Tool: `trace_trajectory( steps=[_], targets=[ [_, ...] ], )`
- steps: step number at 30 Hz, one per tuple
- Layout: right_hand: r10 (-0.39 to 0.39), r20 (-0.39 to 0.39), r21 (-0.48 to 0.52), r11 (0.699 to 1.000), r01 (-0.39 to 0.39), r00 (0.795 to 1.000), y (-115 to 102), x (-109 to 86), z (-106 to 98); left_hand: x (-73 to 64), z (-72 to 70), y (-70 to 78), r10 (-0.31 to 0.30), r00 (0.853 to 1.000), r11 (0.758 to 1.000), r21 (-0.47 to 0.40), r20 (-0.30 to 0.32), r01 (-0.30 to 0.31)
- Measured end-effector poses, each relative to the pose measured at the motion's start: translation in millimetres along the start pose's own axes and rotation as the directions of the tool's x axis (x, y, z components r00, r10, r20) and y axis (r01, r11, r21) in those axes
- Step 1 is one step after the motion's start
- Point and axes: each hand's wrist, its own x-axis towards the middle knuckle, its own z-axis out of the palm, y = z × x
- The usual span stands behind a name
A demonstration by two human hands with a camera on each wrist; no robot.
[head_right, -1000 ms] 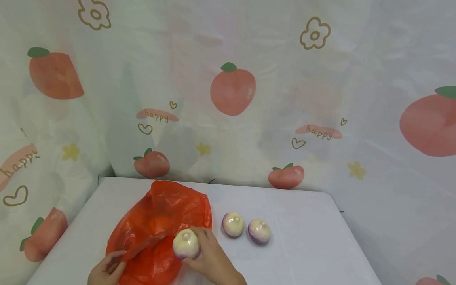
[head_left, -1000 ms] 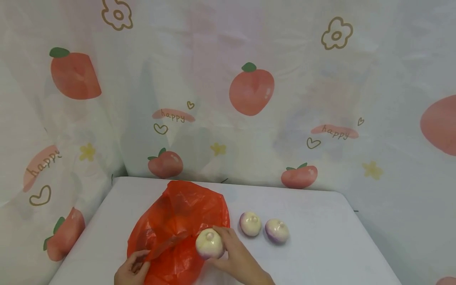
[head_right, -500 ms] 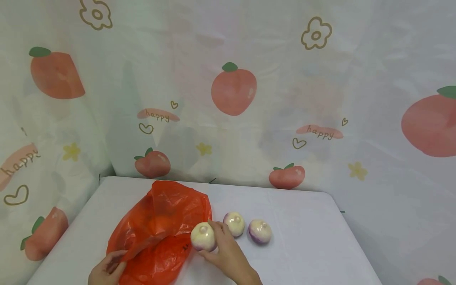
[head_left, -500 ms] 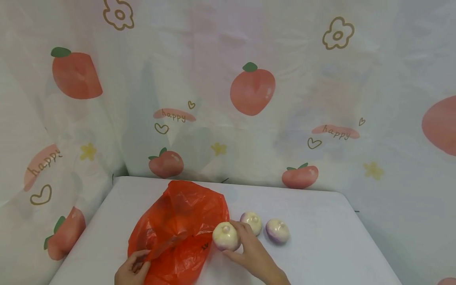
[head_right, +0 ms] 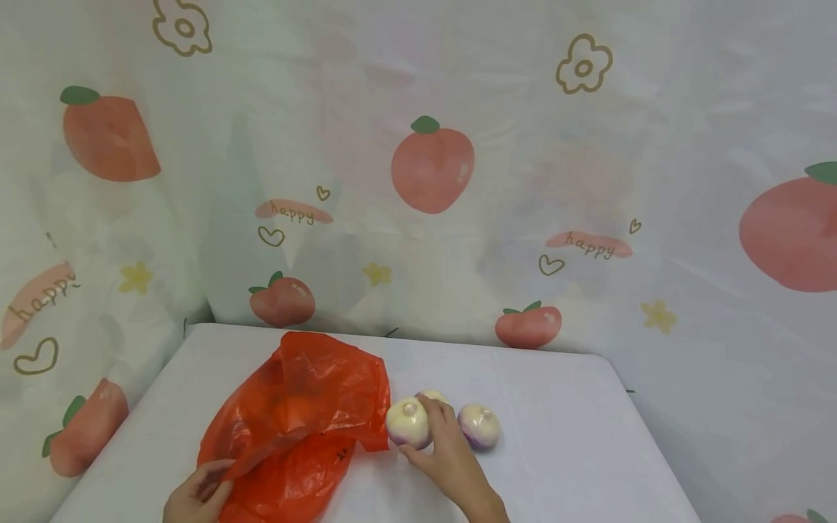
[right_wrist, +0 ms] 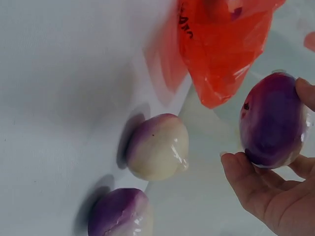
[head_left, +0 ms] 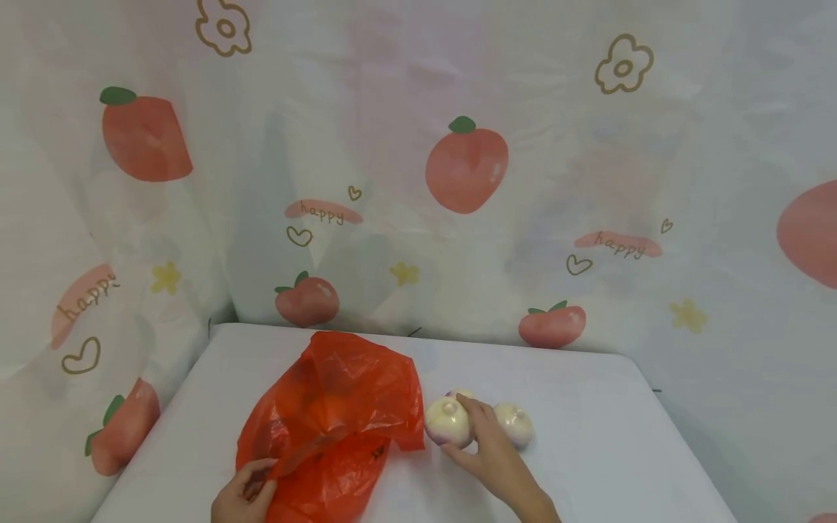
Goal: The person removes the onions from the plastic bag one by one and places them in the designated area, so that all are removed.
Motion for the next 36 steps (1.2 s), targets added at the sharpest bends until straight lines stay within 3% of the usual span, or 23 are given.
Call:
trace_trajectory(
  steps=[6,12,19,26,36],
  targets=[
    [0.001,-0.102,0.042,0.999,0.003,0.995,4.5,-1.2,-2.8,0.1,0.7,0.4,0.005,1.0,1.0,-0.02,0.01,-0.005],
    [-0.009,-0.188,0.003,1.0,0.01,0.982,9.9,-2.8,-0.8,0.7,1.6,0.7,0.01,1.0,1.0,-0.011,0.015,-0.01],
    [-0.021,-0.233,-0.005,1.0,0.02,0.972,10.8,-3.5,-0.6,1.7,3.0,1.2,0.012,1.0,1.0,-0.005,0.025,-0.012],
    [-0.08,-0.304,-0.067,0.996,0.062,0.949,16.2,-4.9,-4.2,2.8,3.0,-0.9,0.002,1.0,1.0,-0.002,0.031,-0.002],
    [-0.017,-0.302,-0.028,1.0,0.009,0.953,22.8,-7.9,-9.0,3.9,3.7,-4.0,0.014,0.999,1.0,0.011,0.04,-0.014]
  ],
)
